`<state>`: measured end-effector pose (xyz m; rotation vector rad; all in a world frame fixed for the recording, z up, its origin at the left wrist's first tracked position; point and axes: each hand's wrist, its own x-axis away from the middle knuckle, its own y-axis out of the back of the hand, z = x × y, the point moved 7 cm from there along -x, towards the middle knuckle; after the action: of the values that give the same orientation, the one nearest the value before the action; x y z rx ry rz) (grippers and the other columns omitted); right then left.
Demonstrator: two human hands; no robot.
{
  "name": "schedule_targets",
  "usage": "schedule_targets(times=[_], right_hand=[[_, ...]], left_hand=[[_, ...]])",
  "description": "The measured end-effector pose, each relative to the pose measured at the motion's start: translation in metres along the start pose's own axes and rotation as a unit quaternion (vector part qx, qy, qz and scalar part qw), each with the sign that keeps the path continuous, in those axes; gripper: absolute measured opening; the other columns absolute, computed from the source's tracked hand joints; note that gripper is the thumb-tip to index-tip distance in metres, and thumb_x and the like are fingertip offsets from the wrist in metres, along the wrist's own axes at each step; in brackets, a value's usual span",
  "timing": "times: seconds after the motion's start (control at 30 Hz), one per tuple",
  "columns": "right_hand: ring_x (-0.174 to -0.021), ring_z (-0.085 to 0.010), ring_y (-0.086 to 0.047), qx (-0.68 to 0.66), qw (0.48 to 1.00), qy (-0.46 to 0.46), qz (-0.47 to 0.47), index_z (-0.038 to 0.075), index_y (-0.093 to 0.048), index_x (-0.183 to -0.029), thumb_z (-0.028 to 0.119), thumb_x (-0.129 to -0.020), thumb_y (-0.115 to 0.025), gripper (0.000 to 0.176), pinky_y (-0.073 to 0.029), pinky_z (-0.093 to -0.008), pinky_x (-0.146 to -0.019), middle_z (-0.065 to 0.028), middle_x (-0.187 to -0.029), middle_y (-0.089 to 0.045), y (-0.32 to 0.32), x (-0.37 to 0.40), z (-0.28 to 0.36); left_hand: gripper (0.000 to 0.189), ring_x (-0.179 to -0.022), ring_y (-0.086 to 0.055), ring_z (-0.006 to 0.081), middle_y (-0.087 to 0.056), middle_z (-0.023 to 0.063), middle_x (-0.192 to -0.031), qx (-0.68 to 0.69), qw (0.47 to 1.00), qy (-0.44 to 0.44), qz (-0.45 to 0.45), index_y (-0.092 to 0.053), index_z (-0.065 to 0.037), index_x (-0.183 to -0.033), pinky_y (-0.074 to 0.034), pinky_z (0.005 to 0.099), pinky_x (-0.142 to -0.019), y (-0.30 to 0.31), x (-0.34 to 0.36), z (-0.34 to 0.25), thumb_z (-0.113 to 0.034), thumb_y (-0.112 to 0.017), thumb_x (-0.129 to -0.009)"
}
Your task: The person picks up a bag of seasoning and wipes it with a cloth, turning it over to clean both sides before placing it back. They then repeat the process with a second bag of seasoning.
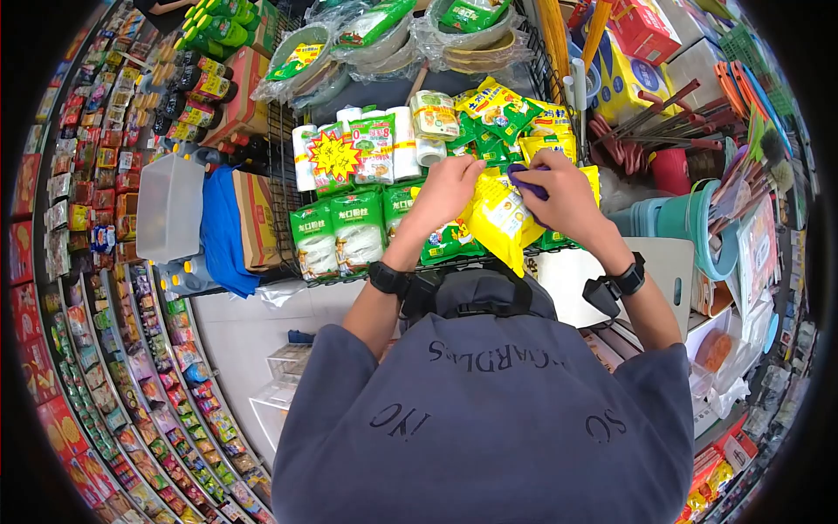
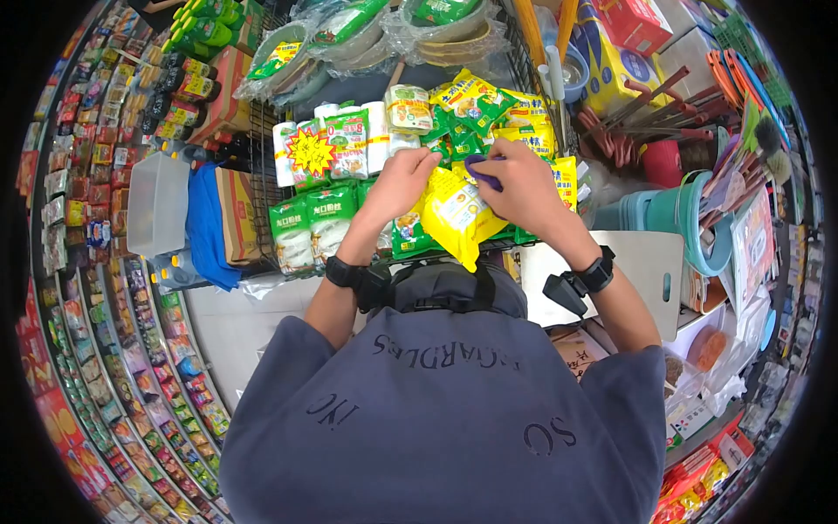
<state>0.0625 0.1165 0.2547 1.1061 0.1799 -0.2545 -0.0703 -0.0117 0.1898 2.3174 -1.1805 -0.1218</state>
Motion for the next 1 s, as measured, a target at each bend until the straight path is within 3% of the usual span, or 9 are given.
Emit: schedule_targets(times=[0.1,0.3,0.43,0.5,0.6,0.63,0.7,0.8,1.0], right_hand=[[-0.090,-0.0302,-0.065,-0.053,0.996,-0.070,-0.003,0.009,-0.080,-0.101,0.013,-0.081,-0.075,0.021,-0.054,-0.0411,-0.078,-0.0094,-0.095,-0.064,0.009,-0.001,-0.007],[-0.088,-0.0281,-0.064,-0.113,0.989,0.083,0.055,0.010,-0.080,-0.100,0.012,-0.078,-0.077,0.022,-0.053,-0.0414,-0.076,-0.0091,-0.095,-0.064,0.014,0.002,0.068],[-0.090,-0.0295,-0.066,-0.125,0.992,-0.003,0.008,0.009,-0.081,-0.103,0.013,-0.080,-0.075,0.024,-0.054,-0.0405,-0.080,-0.0101,-0.096,-0.065,0.002,0.000,0.025],[-0.092,-0.0304,-0.066,-0.125,0.992,-0.026,0.021,0.009,-0.081,-0.106,0.013,-0.082,-0.073,0.026,-0.054,-0.0400,-0.082,-0.0110,-0.098,-0.066,-0.007,0.003,0.007],[-0.092,-0.0312,-0.066,-0.167,0.982,-0.072,0.049,0.007,-0.080,-0.109,0.014,-0.085,-0.071,0.026,-0.054,-0.0410,-0.082,-0.0126,-0.099,-0.066,-0.019,0.010,-0.008],[-0.092,-0.0312,-0.066,-0.167,0.982,-0.071,0.049,0.007,-0.080,-0.109,0.014,-0.085,-0.071,0.026,-0.054,-0.0410,-0.082,-0.0126,-0.099,-0.066,-0.019,0.012,-0.008],[-0.092,-0.0311,-0.067,-0.200,0.974,-0.092,0.049,0.006,-0.080,-0.109,0.014,-0.085,-0.071,0.027,-0.054,-0.0407,-0.082,-0.0136,-0.098,-0.066,-0.020,0.018,-0.009],[-0.090,-0.0309,-0.067,-0.174,0.980,-0.078,0.052,0.005,-0.079,-0.109,0.014,-0.085,-0.071,0.027,-0.054,-0.0402,-0.081,-0.0139,-0.097,-0.065,-0.007,0.024,0.003],[-0.091,-0.0286,-0.067,-0.240,0.960,-0.124,0.079,0.000,-0.077,-0.108,0.010,-0.085,-0.072,0.025,-0.053,-0.0362,-0.082,-0.0124,-0.096,-0.066,0.001,0.040,-0.008]], left_hand=[[0.036,-0.078,-0.061,0.0447,-0.064,0.0274,-0.082,-0.006,0.999,-0.021,-0.024,-0.060,0.006,-0.092,-0.046,0.0484,-0.069,-0.001,0.003,-0.005,-0.028,-0.056,-0.105],[0.035,-0.073,-0.060,0.0408,-0.062,0.0251,-0.079,-0.009,0.999,-0.044,-0.012,-0.061,0.005,-0.091,-0.046,0.0456,-0.068,-0.007,0.000,-0.009,-0.027,-0.057,-0.104],[0.035,-0.066,-0.056,0.0287,-0.060,0.0196,-0.073,-0.001,0.999,-0.050,0.007,-0.061,0.005,-0.090,-0.044,0.0425,-0.064,-0.008,0.003,-0.004,-0.027,-0.058,-0.105],[0.036,-0.066,-0.052,0.0199,-0.058,0.0144,-0.071,0.037,0.998,-0.011,0.056,-0.059,0.005,-0.090,-0.043,0.0394,-0.064,-0.012,0.006,-0.004,-0.027,-0.056,-0.106],[0.037,-0.068,-0.049,0.0139,-0.057,0.0106,-0.071,0.046,0.997,-0.035,0.055,-0.058,0.005,-0.089,-0.043,0.0364,-0.064,-0.013,0.009,-0.004,-0.027,-0.055,-0.107],[0.037,-0.068,-0.049,0.0139,-0.057,0.0106,-0.071,0.047,0.997,-0.035,0.055,-0.058,0.005,-0.089,-0.043,0.0364,-0.064,-0.016,0.009,-0.002,-0.027,-0.055,-0.107],[0.035,-0.069,-0.057,0.0401,-0.061,0.0249,-0.078,0.074,0.996,-0.032,0.035,-0.059,0.006,-0.090,-0.045,0.0466,-0.067,-0.017,0.009,0.004,-0.025,-0.057,-0.105],[0.035,-0.065,-0.053,0.0318,-0.058,0.0221,-0.074,0.100,0.994,-0.039,-0.008,-0.058,0.006,-0.090,-0.044,0.0437,-0.064,-0.011,0.011,0.010,-0.026,-0.057,-0.106],[0.034,-0.064,-0.046,0.0190,-0.053,0.0157,-0.070,0.135,0.990,-0.023,0.011,-0.056,0.005,-0.088,-0.042,0.0383,-0.061,-0.006,0.013,0.012,-0.024,-0.057,-0.106]])
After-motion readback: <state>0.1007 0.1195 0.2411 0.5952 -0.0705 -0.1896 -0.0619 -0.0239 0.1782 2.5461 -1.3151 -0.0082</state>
